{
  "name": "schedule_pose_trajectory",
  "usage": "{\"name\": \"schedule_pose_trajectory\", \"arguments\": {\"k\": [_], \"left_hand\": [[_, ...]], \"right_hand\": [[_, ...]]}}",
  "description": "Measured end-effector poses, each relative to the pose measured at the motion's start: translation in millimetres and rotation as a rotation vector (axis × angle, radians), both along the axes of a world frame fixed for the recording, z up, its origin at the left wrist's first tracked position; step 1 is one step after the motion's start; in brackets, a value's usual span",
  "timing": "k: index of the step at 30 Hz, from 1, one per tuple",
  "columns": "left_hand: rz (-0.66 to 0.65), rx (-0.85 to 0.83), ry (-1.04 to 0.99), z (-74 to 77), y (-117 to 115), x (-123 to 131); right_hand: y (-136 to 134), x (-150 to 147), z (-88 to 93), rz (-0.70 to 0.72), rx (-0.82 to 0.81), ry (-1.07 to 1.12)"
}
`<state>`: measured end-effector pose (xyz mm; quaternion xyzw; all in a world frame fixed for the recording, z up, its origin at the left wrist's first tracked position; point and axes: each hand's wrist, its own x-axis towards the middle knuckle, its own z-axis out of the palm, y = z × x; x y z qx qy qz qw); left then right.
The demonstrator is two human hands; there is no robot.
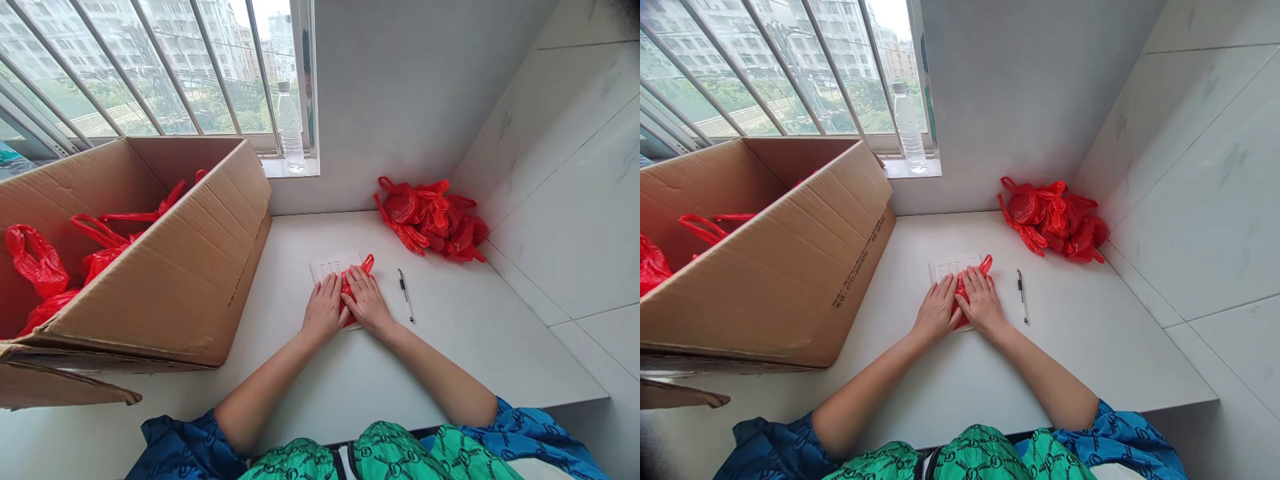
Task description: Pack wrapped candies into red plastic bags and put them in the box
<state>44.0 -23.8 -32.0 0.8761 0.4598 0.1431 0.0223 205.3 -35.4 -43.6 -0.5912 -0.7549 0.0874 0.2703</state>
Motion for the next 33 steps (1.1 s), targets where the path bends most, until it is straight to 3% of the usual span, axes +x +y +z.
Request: {"name": "schedule_pose_trajectory", "arguments": {"k": [12,17,24,26,28,33], "left_hand": [[0.016,-0.023,0.053,4.1,-2.6,0.6],[0.035,-0.002,0.036,28.6,-10.3,3.1],[0.053,-0.092,0.062,65.3,-18.9,16.7],[0.067,-0.094,0.048,83.1,-23.7,10.7],[0.068,-0.085,0.002,112.0,-34.3,-4.1],[-0.022,-0.1,-0.352,220.3,-78.9,-72.4]], "right_hand": [[0.3,-1.2,-7.4,-0.01,0.01,-0.055],[-4.0,4.9,-2.5,0.048,0.025,0.11],[-17.7,28.0,24.7,0.037,0.22,0.424],[-20.2,33.1,28.6,0.022,0.246,0.476],[-22.5,35.9,30.3,-0.002,0.255,0.524],[-30.3,29.3,30.3,0.02,0.224,0.559]]}}
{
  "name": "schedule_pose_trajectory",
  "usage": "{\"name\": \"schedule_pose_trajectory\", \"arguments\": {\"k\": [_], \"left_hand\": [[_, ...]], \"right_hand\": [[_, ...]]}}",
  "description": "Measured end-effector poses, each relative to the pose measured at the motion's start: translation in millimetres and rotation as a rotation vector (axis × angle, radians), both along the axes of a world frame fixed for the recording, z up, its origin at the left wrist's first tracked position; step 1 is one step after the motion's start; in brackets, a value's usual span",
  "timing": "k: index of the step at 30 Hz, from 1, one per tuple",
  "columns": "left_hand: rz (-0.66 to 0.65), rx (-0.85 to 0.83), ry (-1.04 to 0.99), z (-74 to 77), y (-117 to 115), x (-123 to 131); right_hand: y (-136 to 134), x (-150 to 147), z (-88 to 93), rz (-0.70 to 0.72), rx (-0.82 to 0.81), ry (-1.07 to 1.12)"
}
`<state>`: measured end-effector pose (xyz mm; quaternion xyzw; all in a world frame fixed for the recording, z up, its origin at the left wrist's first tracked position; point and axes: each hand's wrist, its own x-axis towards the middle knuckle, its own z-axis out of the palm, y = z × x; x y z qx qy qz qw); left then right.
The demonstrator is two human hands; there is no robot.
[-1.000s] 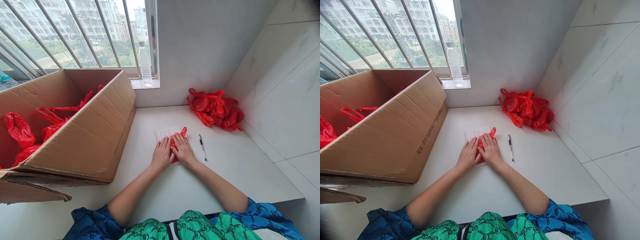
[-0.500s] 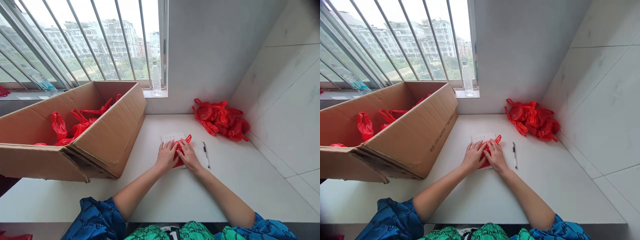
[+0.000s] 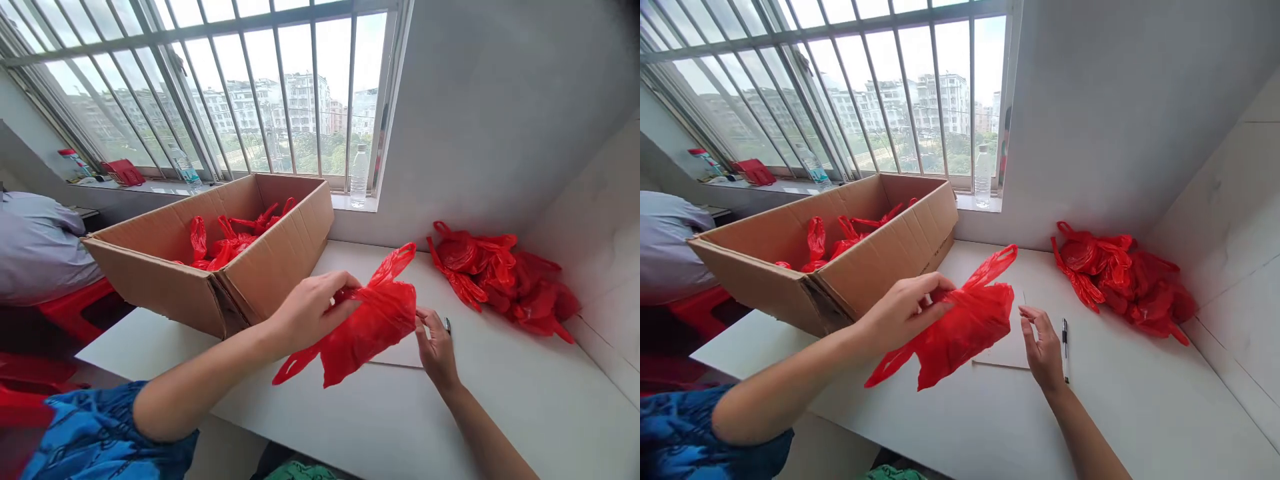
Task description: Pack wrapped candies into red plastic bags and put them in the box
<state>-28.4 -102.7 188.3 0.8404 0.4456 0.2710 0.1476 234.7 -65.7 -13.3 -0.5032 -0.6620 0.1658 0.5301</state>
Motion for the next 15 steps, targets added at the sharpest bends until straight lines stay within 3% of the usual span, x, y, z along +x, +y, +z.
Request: {"name": "schedule_pose_trajectory", "arguments": {"k": [4,7,9,11,15], "left_hand": [[0.131,0.007,-0.225,78.1,-26.4,-63.0],[0.464,0.271,-0.216,113.6,-30.8,-104.0],[0.697,0.434,-0.141,127.2,-25.8,-128.8],[0.792,0.487,-0.065,134.2,-13.4,-153.2],[0.62,0.329,-0.034,132.5,32.7,-201.8]], "right_hand": [[-5.5,-17.5,-11.2,0.199,-0.08,-0.166],[-5.5,-30.0,-30.7,0.253,-0.043,-0.416],[-4.6,-34.8,-45.3,0.236,0.024,-0.579],[-4.0,-36.6,-57.7,0.212,0.065,-0.697],[-3.6,-33.6,-74.7,0.182,0.129,-0.803]]}}
